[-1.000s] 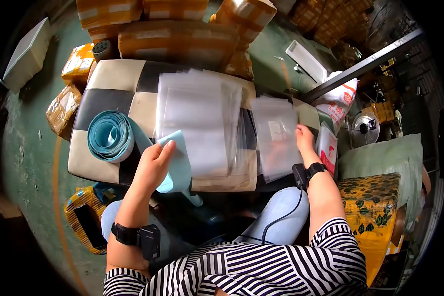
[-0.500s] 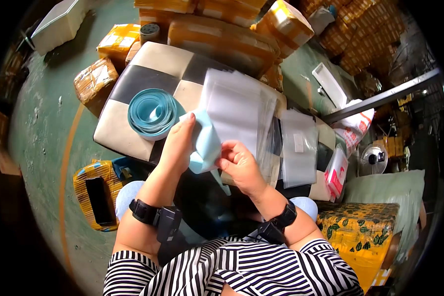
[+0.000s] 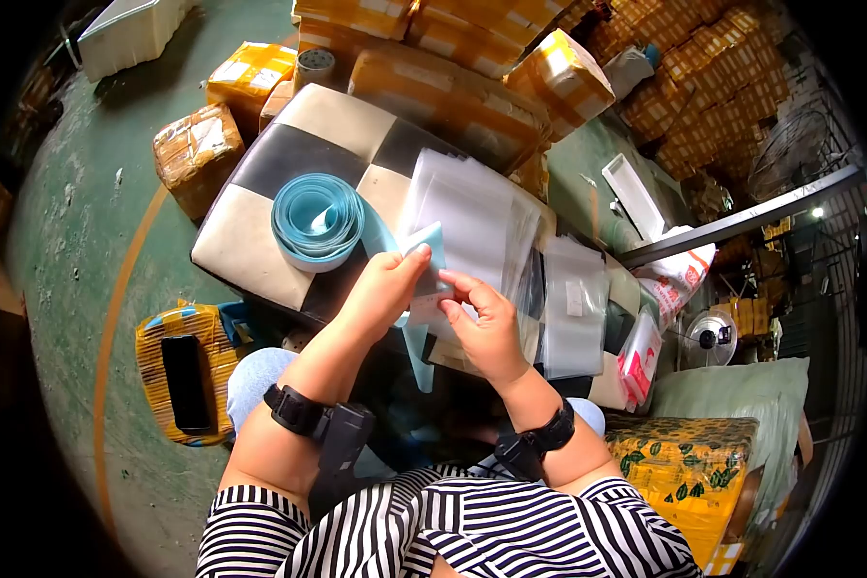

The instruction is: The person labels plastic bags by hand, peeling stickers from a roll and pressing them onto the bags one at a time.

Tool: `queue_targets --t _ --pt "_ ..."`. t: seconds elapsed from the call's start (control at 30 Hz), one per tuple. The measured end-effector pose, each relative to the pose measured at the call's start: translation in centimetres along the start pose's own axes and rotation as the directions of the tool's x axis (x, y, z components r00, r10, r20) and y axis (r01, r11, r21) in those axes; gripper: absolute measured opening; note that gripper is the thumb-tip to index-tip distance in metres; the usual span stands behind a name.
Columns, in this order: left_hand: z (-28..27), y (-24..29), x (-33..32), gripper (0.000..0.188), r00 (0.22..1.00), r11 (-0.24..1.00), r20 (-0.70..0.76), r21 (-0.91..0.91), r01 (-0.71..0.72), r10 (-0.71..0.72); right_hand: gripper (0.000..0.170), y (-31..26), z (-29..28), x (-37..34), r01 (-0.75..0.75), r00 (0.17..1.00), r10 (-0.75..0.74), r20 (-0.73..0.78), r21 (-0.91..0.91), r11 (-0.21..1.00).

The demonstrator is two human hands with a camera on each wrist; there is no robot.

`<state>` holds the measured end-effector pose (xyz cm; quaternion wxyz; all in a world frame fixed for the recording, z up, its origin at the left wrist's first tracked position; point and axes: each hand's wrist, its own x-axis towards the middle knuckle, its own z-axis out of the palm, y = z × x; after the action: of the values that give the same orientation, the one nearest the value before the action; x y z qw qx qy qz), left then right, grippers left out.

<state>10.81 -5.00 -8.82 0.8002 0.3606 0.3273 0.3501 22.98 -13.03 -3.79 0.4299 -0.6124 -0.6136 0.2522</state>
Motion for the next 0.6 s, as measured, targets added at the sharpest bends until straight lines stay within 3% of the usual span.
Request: queue_targets --t 0.13,0.33,0.43,0.47,0.5,0.57,0.6 --pt "-0.1 0.1 0.1 0.029 0.992 0.99 -0.043 -0.082 0.116 -0.12 0.022 -0.8 -0.3 0.3 0.019 1.0 -0.019 -0.005 -0.052 0.998" --pt "0.5 -0.1 0.4 0.03 0.981 0.982 -0.106 -0.119 0.148 -0.16 0.018 0.1 -0.8 0.5 0.27 0.957 -0.289 -0.006 -0.337 0.902" --pt "1.1 0.9 -0.1 0.03 0.978 0.976 -0.119 -0.158 0.152 -0.172 0.018 0.6 -1.1 0.0 0.251 0.962 -0.269 -0.037 -0.259 0.933" --pt "1.4 1.3 -0.3 0.03 0.977 0.973 -0.122 -0.173 0.152 -0.175 0.017 0.2 -1.5 -0.2 0.312 0.946 -0.322 -0.028 -0.183 0.932" --pt "0.6 1.4 0.3 0.031 0.994 0.977 -0.025 -0.19 0.1 -0.107 0.016 -0.3 -2.1 -0.3 0.372 0.926 -0.377 -0.024 -0.106 0.922" --pt "0.3 1.3 0.5 0.033 0.983 0.945 -0.146 -0.321 0.057 -0.109 0.011 -0.1 -3.0 -0.5 0.4 0.909 -0.382 -0.166 0.088 0.912" --pt "-0.6 1.4 0.6 0.034 0.984 0.972 -0.161 -0.232 0.036 -0.075 0.009 -0.3 -3.7 -0.1 0.392 0.905 -0.337 -0.259 0.199 0.898"
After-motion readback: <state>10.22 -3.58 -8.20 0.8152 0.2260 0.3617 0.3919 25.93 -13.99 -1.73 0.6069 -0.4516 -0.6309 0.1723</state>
